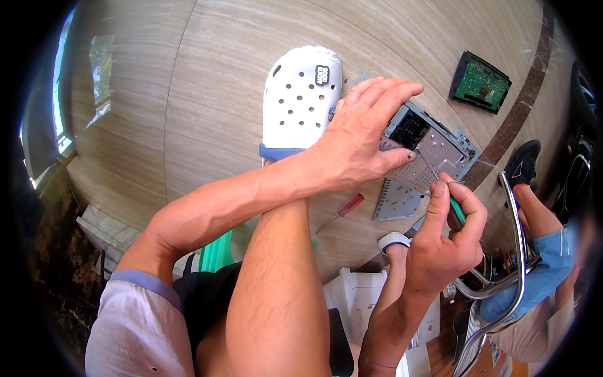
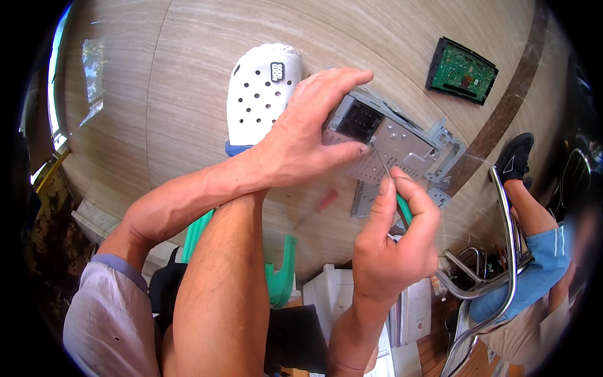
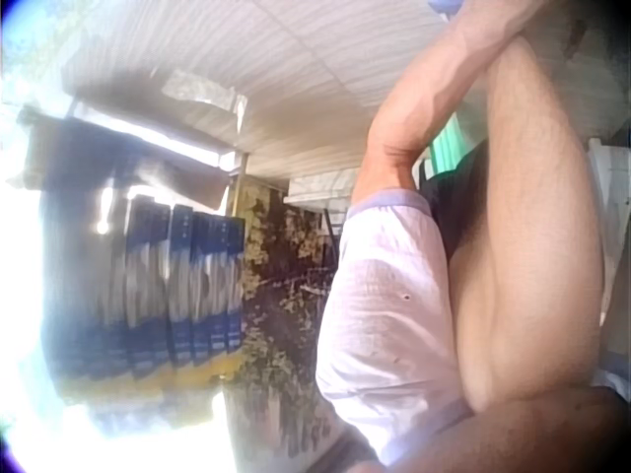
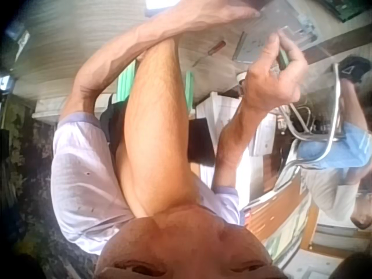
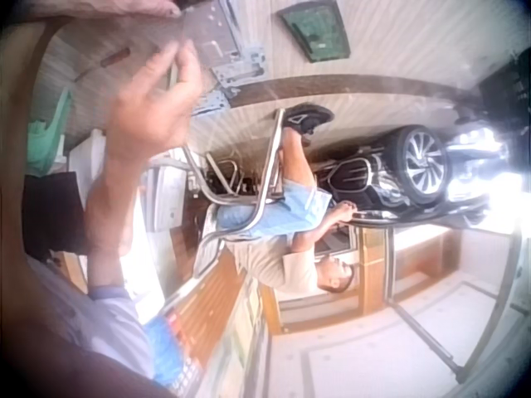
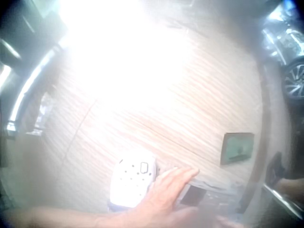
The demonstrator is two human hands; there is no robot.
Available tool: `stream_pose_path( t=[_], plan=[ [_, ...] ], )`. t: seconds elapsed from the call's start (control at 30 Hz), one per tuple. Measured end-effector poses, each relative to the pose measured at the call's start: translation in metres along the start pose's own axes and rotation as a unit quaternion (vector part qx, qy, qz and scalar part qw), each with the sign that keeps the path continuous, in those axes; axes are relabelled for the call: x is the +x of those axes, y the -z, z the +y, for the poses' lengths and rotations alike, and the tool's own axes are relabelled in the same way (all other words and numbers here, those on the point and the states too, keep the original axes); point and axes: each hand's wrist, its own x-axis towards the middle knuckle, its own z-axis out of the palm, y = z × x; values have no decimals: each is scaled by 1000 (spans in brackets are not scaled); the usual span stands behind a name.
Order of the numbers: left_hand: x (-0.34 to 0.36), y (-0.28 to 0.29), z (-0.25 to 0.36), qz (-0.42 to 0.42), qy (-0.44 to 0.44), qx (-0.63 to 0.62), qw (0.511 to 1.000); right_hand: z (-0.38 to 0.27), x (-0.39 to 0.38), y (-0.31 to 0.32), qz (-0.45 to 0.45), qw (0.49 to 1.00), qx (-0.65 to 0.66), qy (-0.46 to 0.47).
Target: The person disassembles an electronic device casing by unscrewing fasteners with screwdrivers and detaching the metal panels and covers by hand.
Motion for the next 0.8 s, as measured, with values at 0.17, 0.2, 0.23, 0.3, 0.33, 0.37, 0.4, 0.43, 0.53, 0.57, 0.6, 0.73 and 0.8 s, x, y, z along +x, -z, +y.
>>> stream_pose_path(
  t=[0.17,0.2,0.23,0.3,0.33,0.37,0.4,0.43,0.53,0.57,0.6,0.73,0.8],
  plan=[
    [0,0,1,0,1,-3,1000,2,0,-2,11,999,25,-32],
    [0,0,1,-1,1,-2,1000,5,0,-3,11,999,24,-31],
    [0,0,1,-3,0,-2,1000,7,-1,-4,17,997,69,-43],
    [0,1,1,-2,1,-2,1000,9,0,-3,22,992,115,-54],
    [0,1,1,-3,1,-1,1000,9,-1,0,8,990,120,-74],
    [0,1,1,-3,1,-1,1000,9,-2,2,-6,988,125,-94],
    [0,1,0,-3,0,1,1000,8,-2,3,-6,988,125,-94],
    [0,1,0,-4,-1,4,1000,7,-3,3,-11,986,125,-111],
    [-1,2,0,-5,-1,2,1000,6,-7,1,-12,990,98,-98],
    [-1,2,-1,-4,0,3,1000,5,-8,0,-8,995,70,-67],
    [-1,2,-2,-2,-5,5,1000,4,-7,0,-9,995,71,-67],
    [0,0,-2,-2,-7,-1,1000,7,1,5,-32,998,44,-23],
    [0,0,-2,-1,-7,0,1000,7,4,6,-37,998,45,-1]
  ],
)
